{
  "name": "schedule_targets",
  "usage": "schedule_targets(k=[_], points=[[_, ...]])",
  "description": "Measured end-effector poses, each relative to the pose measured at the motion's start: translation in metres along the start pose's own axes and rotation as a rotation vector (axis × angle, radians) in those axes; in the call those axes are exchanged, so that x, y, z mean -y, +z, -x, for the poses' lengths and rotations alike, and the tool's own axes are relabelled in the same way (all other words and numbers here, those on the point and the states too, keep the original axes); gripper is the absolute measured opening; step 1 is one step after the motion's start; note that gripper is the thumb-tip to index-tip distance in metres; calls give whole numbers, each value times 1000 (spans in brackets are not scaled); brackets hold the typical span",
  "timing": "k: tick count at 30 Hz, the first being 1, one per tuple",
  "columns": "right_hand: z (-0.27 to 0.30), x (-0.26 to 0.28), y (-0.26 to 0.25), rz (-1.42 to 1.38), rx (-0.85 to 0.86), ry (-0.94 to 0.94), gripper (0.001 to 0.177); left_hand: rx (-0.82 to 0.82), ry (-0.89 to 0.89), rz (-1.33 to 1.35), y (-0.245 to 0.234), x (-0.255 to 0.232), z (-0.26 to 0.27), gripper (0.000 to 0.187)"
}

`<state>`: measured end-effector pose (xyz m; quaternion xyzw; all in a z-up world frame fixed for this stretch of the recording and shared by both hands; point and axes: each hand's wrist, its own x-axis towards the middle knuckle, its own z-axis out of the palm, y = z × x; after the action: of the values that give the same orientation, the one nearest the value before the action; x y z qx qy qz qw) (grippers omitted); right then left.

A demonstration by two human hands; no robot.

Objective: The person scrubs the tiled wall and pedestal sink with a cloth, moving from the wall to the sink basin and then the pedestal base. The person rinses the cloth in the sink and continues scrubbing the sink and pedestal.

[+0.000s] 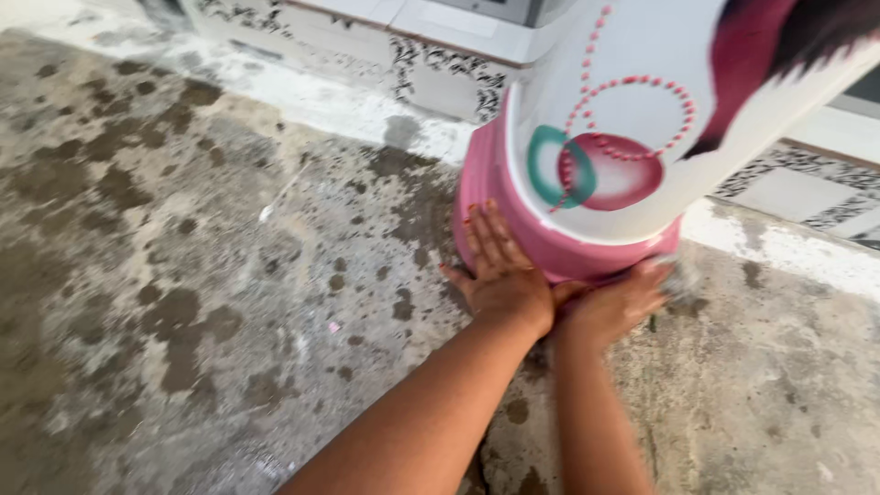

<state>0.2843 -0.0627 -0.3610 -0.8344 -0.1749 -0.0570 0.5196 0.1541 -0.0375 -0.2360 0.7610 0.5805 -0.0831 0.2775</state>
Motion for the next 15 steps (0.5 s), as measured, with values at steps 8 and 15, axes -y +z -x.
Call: schedule_targets(k=[8,15], points=[[-178,-5,6,-611,703,222,62,39,38,28,-3,2,2,143],[-65,7,-28,-714,492,-52,60,63,49,-18,-6,5,4,142]])
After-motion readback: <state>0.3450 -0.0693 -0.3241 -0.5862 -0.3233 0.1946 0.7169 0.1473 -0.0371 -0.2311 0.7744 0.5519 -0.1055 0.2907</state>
